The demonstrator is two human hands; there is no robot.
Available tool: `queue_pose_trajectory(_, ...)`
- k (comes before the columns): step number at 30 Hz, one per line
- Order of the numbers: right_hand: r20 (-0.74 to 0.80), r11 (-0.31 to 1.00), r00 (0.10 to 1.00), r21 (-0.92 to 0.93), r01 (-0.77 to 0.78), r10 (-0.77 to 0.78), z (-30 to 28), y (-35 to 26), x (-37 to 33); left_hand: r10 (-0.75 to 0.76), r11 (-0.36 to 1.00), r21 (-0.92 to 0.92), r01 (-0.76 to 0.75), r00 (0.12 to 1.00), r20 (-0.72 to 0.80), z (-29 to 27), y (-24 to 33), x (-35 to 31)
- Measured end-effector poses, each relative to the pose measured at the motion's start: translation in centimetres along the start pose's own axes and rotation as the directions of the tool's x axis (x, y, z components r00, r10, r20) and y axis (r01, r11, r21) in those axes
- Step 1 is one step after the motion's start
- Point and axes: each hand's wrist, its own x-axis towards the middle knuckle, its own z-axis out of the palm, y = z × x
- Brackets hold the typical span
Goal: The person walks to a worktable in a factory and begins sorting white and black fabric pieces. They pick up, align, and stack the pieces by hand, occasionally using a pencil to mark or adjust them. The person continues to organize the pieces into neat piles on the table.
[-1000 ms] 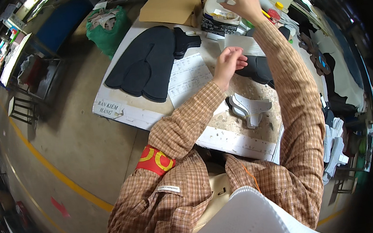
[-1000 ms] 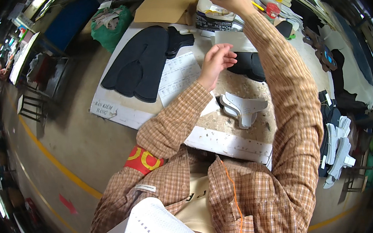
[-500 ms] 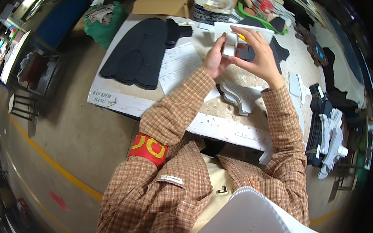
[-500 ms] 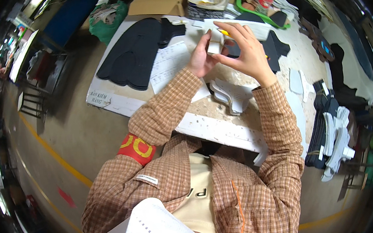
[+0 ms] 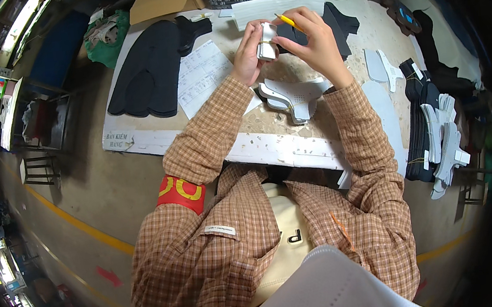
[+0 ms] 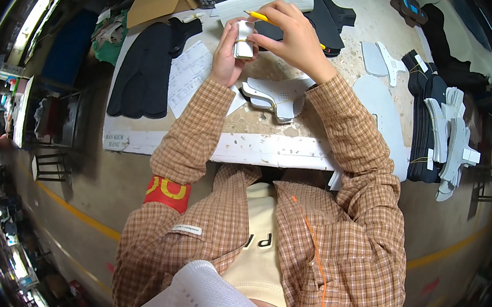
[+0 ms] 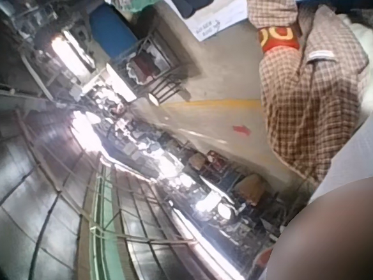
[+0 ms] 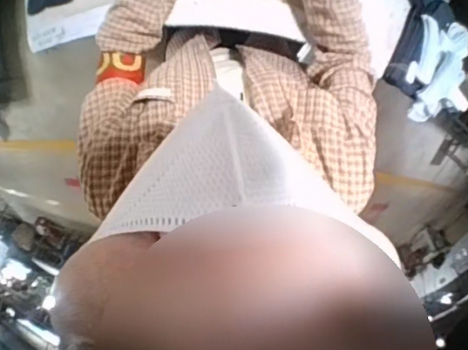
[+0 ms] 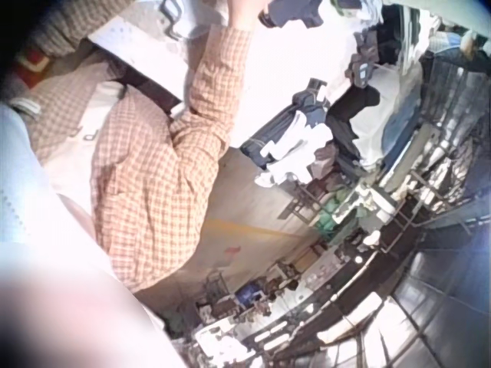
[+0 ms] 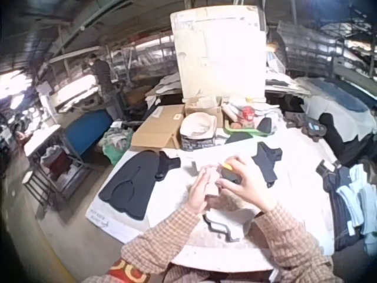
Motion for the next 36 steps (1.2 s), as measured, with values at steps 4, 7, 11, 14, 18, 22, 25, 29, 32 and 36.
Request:
queue_pose_trajectory(4, -0.009, 1.000, 1.000, 0.007, 0.012, -0.012, 0.0, 0.2, -0.1, -0.001, 1.000, 0.006, 0.001, 1.000, -0.010, 0.5, -0.1, -0.2)
queue_pose_trajectory(7, 0.008, 1.000, 1.000, -0.017, 0.000, 0.000, 0.1, 0.2, -0.2, 0.003, 0.999, 0.050, -0.002, 1.000, -0.028, 0.6, -0.1, -0.2)
queue_pose_trajectory(11, -0.009, 1.000, 1.000, -0.003, -0.010, 0.010, 0.3, 0.2, -0.3, 0.018, 0.997, 0.073, -0.018, 1.000, -0.004, 0.4, -0.1, -0.1)
queue_pose_trajectory(14, -0.029, 0.999, 0.999, -0.037, 0.025, -0.026, 0.4, 0.1, -0.4, 0.030, 0.996, 0.083, -0.030, 1.000, 0.001, 0.3, -0.1, 0.0)
queue_pose_trajectory(18, -0.002, 0.999, 1.000, -0.047, -0.015, 0.014, 0.4, -0.1, -0.4, 0.023, 0.997, 0.068, -0.021, 0.999, -0.025, 0.4, -0.1, 0.0)
queue_pose_trajectory(22, -0.034, 0.998, 0.999, -0.040, 0.040, -0.041, 0.4, -0.5, -0.4, 0.034, 0.997, 0.074, -0.031, 0.999, -0.030, 0.5, -0.1, 0.0)
queue_pose_trajectory(25, -0.026, 0.995, 0.999, -0.096, 0.041, -0.044, 0.3, -0.6, -0.4, -0.003, 0.998, 0.061, 0.001, 0.999, 0.034, 0.4, 0.0, 0.0)
queue_pose_trajectory(29, -0.084, 0.991, 0.996, -0.131, 0.012, -0.024, 0.4, -0.8, -0.5, -0.028, 1.000, 0.003, 0.028, 0.999, 0.031, 0.5, -0.1, -0.2)
queue_pose_trajectory(32, -0.095, 0.990, 0.995, -0.140, -0.001, -0.012, 0.5, -1.3, -0.6, -0.023, 1.000, -0.010, 0.023, 1.000, -0.012, 0.5, -0.3, -0.3)
queue_pose_trajectory(36, -0.144, 0.983, 0.987, -0.181, 0.038, -0.064, 0.7, -1.9, -0.7, 0.006, 1.000, -0.001, -0.006, 1.000, 0.013, 0.4, -0.2, -0.4)
